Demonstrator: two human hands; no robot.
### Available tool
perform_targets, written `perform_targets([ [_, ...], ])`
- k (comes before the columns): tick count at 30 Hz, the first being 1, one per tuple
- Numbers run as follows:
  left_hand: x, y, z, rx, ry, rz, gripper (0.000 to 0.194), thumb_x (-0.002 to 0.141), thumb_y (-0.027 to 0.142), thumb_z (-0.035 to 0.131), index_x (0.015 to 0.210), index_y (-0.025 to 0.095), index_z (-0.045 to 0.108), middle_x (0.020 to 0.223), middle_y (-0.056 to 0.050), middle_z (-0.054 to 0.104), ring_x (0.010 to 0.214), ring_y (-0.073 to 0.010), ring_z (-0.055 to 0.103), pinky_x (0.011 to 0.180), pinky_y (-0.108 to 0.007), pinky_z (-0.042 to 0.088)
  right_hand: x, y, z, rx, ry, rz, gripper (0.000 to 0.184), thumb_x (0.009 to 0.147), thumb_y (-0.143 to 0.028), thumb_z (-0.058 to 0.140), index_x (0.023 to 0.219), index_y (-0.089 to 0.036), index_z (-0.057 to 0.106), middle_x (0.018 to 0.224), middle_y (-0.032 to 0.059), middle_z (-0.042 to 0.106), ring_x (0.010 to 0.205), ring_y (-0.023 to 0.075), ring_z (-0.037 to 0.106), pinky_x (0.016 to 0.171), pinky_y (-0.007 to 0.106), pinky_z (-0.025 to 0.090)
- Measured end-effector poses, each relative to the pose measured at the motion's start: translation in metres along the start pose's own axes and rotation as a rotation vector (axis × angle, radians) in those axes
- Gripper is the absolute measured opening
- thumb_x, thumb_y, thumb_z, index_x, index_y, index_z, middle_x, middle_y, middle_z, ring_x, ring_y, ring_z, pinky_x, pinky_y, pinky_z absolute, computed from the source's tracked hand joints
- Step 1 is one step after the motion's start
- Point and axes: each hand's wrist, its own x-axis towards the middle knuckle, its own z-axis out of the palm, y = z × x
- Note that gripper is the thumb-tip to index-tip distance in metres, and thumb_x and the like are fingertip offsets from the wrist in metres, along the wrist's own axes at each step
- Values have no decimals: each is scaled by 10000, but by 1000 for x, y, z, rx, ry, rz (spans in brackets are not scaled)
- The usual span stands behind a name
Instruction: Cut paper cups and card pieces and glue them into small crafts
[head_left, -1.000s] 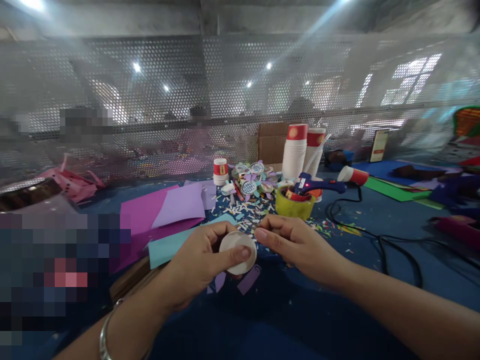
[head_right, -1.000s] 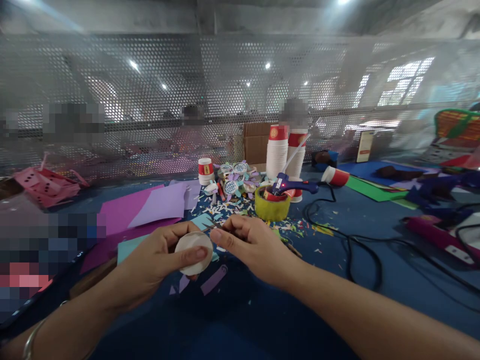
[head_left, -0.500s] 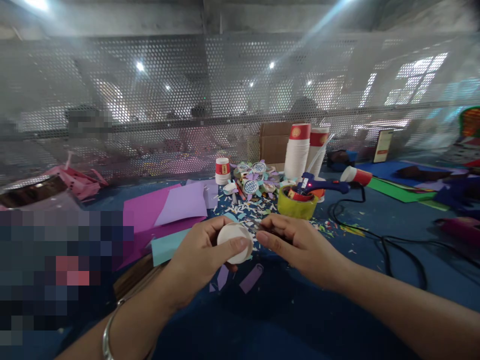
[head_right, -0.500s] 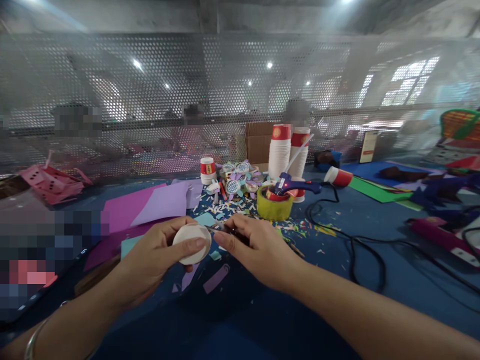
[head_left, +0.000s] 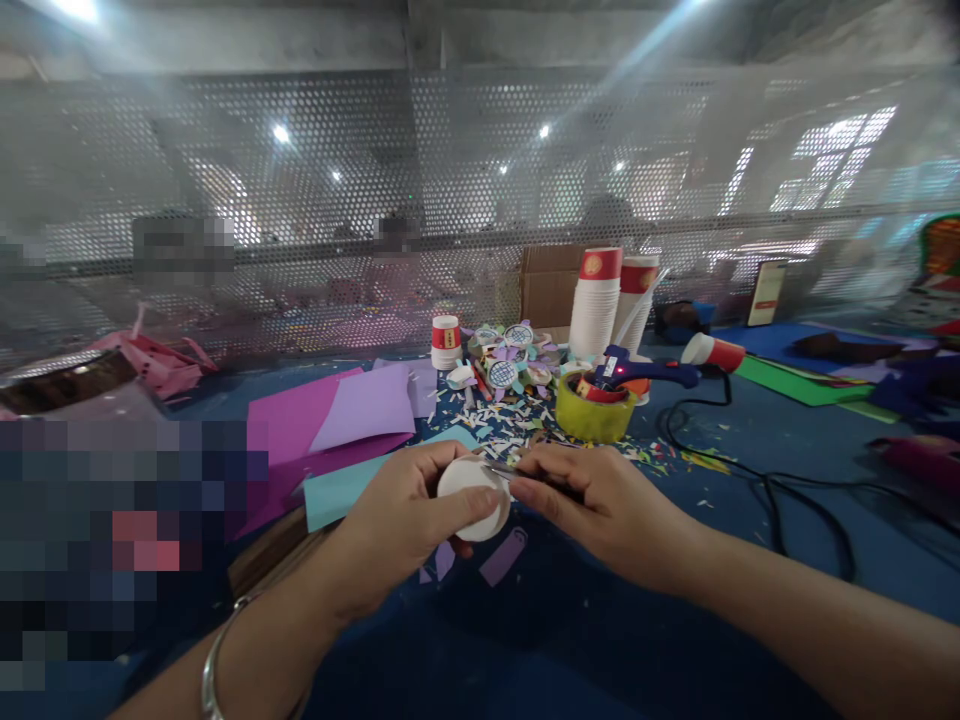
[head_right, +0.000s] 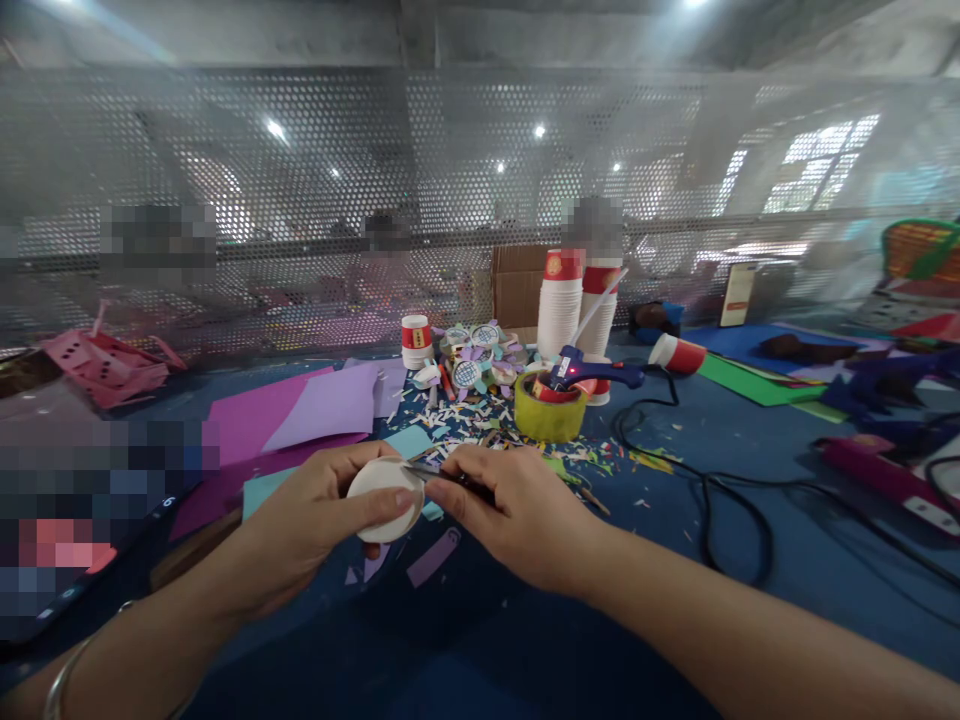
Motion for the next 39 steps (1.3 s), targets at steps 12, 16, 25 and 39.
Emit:
perform_targets([
  [12, 1, 1, -6, -97, -102, -44, 242, 729, 327, 754, 773, 149, 595, 661, 19, 569, 578, -87, 492, 497, -187, 407, 0, -1, -2, -30, -2, -33, 306, 969, -403, 436, 783, -195, 561, 661, -12, 526, 599, 124, 459, 536, 267, 325],
  [16, 0, 2, -5, -125, -111, -50, 228, 739, 301, 755, 770, 143, 593, 661, 25, 570, 577, -74, 486, 493, -169, 406, -2, -1, -3, -47, 5, -20, 322, 967, -420, 436, 772, -195, 558, 648, -20, 505, 582, 118, 441, 531, 272, 313],
  [25, -1, 3, -4, -155, -107, -72, 227, 732, 297, 761, 776, 136, 608, 660, 21, 570, 572, -74, 481, 475, -159, 425, -1, 0, 0, -56, 21, -1, 320, 964, -415, 441, 744, -199, 524, 620, -30, 477, 562, 115, 428, 528, 271, 300],
  [39, -1, 8, -9, -219, -187, -197, 216, 701, 295, 772, 741, 146, 620, 618, 23, 568, 499, -53, 471, 429, -123, 407, -1, -3, -2, -25, -2, -5, 331, 954, -418, 453, 713, -198, 513, 610, -34, 460, 557, 112, 406, 526, 272, 285],
])
